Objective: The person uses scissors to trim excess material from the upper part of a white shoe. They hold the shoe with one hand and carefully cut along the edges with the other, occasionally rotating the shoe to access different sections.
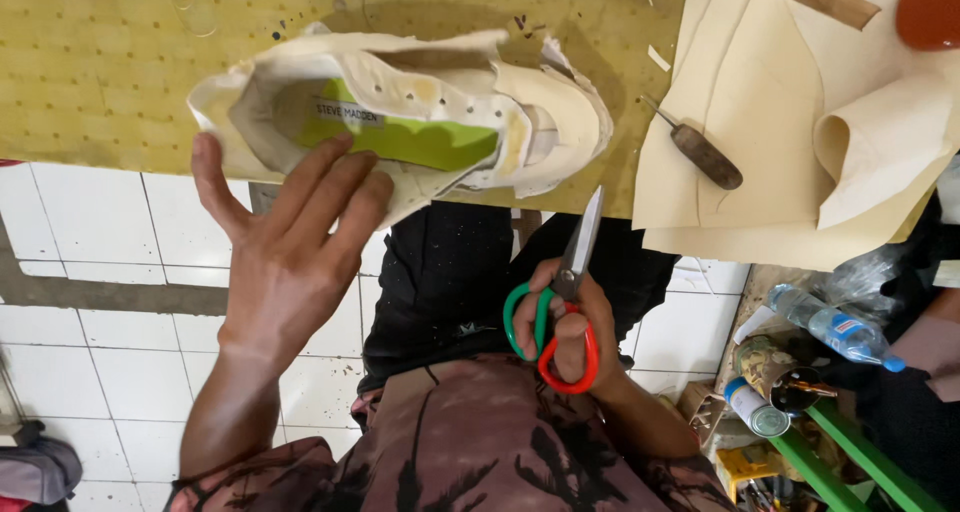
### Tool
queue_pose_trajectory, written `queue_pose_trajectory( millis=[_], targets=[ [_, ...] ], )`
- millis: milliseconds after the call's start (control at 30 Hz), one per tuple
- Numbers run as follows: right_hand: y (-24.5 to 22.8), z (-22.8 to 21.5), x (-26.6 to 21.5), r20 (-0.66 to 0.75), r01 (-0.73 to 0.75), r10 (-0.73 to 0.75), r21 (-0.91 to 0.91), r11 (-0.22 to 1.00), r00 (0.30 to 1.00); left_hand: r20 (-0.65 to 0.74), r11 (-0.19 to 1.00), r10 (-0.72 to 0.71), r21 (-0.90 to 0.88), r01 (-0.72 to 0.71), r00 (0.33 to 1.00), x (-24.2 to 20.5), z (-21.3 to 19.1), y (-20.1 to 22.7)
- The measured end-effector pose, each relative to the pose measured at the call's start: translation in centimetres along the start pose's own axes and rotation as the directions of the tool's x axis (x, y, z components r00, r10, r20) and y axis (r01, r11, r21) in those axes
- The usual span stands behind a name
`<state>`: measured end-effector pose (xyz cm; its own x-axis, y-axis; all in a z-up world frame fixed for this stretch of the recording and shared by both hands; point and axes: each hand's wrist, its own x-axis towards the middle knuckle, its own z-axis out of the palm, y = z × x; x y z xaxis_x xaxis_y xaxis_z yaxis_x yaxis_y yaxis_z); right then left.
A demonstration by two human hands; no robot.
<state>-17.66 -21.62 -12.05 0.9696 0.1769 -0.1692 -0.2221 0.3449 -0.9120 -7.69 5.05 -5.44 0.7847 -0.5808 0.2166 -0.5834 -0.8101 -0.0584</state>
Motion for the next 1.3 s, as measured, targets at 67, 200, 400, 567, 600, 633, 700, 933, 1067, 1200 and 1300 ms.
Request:
queue_pose_trajectory(
  millis=[67,200,400,567,600,633,700,933,1067,1200,1300],
  targets=[
    [-0.5,-0.2,0.3,-0.006,-0.053,0.052,-0.086,0.995,0.999,-0.054,0.972,-0.132,-0.204,0.118,0.99,0.0,0.6,0.4],
    [-0.8,-1.1,0.7,-0.099,0.0,-0.01,-0.101,0.995,0.995,-0.048,0.923,-0.219,-0.336,0.19,0.975,0.3,1.5,1.7],
    [-8.8,1.3,5.8,-0.442,0.049,-0.265,-0.441,0.896,0.857,-0.35,0.831,-0.3,-0.553,0.063,0.887,0.6,4.0,2.5],
    [-9.0,0.8,7.9,-0.437,0.031,-0.287,-0.506,0.862,0.852,-0.456,0.861,-0.294,-0.509,0.026,0.84,0.2,4.3,2.6],
    [-8.9,0.9,7.8,-0.435,0.031,-0.285,-0.505,0.862,0.854,-0.455,0.861,-0.297,-0.508,0.029,0.84,-0.2,4.3,2.9],
    [-8.8,1.0,7.7,-0.44,0.041,-0.297,-0.503,0.863,0.847,-0.425,0.866,-0.331,-0.492,0.093,0.843,-0.5,4.3,3.2],
    [-8.7,1.5,7.7,-0.437,0.056,-0.307,-0.5,0.864,0.845,-0.396,0.869,-0.372,-0.467,0.164,0.84,-1.8,5.3,3.6],
    [-7.5,2.0,6.4,-0.45,0.11,-0.312,-0.421,0.901,0.837,-0.439,0.792,-0.567,-0.522,0.316,0.697,-3.2,6.4,7.4],
    [-7.3,2.3,6.9,-0.435,0.219,-0.398,-0.405,0.888,0.808,-0.48,0.722,-0.671,-0.595,0.352,0.565,-0.5,3.8,8.2],
    [-7.4,2.6,6.8,-0.471,0.158,-0.361,-0.416,0.896,0.805,-0.418,0.746,-0.665,-0.415,0.522,0.619,-1.9,3.8,10.0],
    [-6.6,2.5,6.8,-0.432,0.195,-0.412,-0.462,0.865,0.802,-0.298,0.749,-0.657,-0.363,0.554,0.693,-0.5,1.2,10.2]
  ],
)
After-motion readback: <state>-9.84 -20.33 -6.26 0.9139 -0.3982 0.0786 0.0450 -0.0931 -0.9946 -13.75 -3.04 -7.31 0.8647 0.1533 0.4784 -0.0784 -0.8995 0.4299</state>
